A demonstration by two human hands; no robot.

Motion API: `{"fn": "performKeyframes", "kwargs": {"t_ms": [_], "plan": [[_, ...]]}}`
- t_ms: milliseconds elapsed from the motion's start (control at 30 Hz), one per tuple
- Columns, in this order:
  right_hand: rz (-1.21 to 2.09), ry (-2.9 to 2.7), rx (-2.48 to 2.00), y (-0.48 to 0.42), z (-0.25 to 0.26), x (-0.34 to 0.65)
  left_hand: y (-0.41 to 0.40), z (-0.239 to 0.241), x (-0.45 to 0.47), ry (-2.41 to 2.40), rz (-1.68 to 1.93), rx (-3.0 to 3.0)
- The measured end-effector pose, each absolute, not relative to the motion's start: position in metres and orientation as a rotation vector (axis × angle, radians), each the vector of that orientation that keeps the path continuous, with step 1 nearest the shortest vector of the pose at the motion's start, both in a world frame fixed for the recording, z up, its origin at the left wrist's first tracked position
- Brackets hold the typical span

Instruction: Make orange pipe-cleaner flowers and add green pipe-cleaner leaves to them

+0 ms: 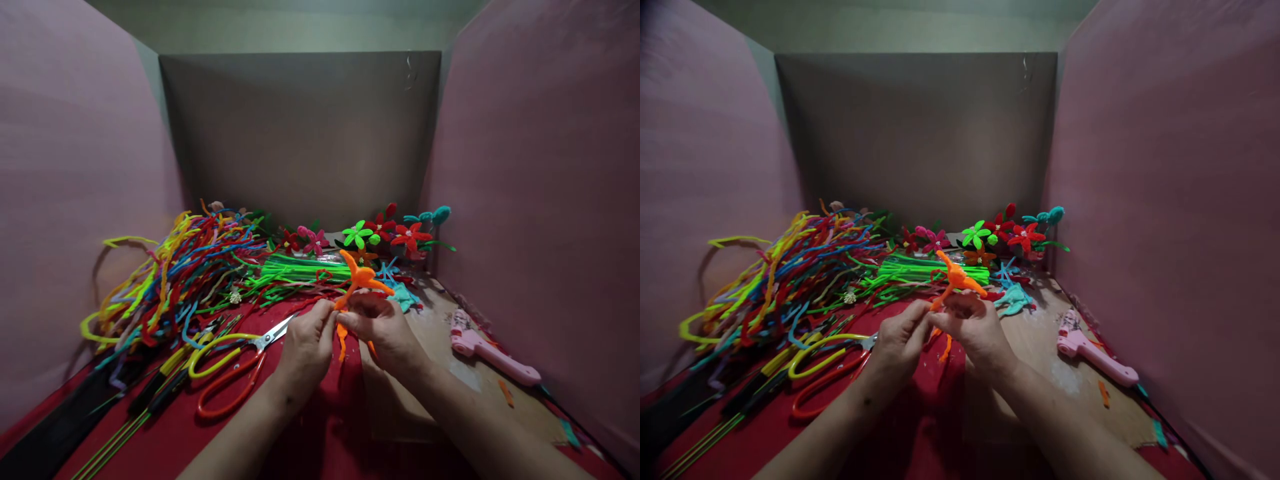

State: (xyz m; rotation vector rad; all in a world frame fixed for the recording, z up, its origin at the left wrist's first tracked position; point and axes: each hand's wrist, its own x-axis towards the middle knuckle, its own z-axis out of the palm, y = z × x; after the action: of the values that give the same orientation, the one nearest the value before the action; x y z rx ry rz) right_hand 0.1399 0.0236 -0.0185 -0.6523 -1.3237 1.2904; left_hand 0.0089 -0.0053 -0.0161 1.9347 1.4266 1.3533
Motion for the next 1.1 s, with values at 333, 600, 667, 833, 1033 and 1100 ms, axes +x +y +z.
{"fn": "performKeyframes", "kwargs": {"t_ms": [333,600,667,833,1033,1100], "plan": [[1.751,-1.147,-0.387,0.031,-0.022,0.143,-0.006,-0.01,0.005,0.481,0.974,0.973],[1.635,-0.935,-0.49,0.026,-0.023,0.139,-0.007,-0.008,0.008,0.957,1.112,1.521],[1.577,-0.905,-0.534,0.026,-0.026,0.137,-0.008,-0.011,0.011,1.226,1.248,1.836],[1.491,-1.037,-0.568,0.028,-0.028,0.137,-0.007,-0.019,0.013,1.457,1.354,2.012],[1.673,-1.201,-0.496,0.03,-0.02,0.145,-0.006,-0.008,0.004,0.923,1.075,1.345],[1.748,-1.193,-0.433,0.029,-0.019,0.146,-0.006,-0.008,0.002,0.657,0.977,1.176]]}}
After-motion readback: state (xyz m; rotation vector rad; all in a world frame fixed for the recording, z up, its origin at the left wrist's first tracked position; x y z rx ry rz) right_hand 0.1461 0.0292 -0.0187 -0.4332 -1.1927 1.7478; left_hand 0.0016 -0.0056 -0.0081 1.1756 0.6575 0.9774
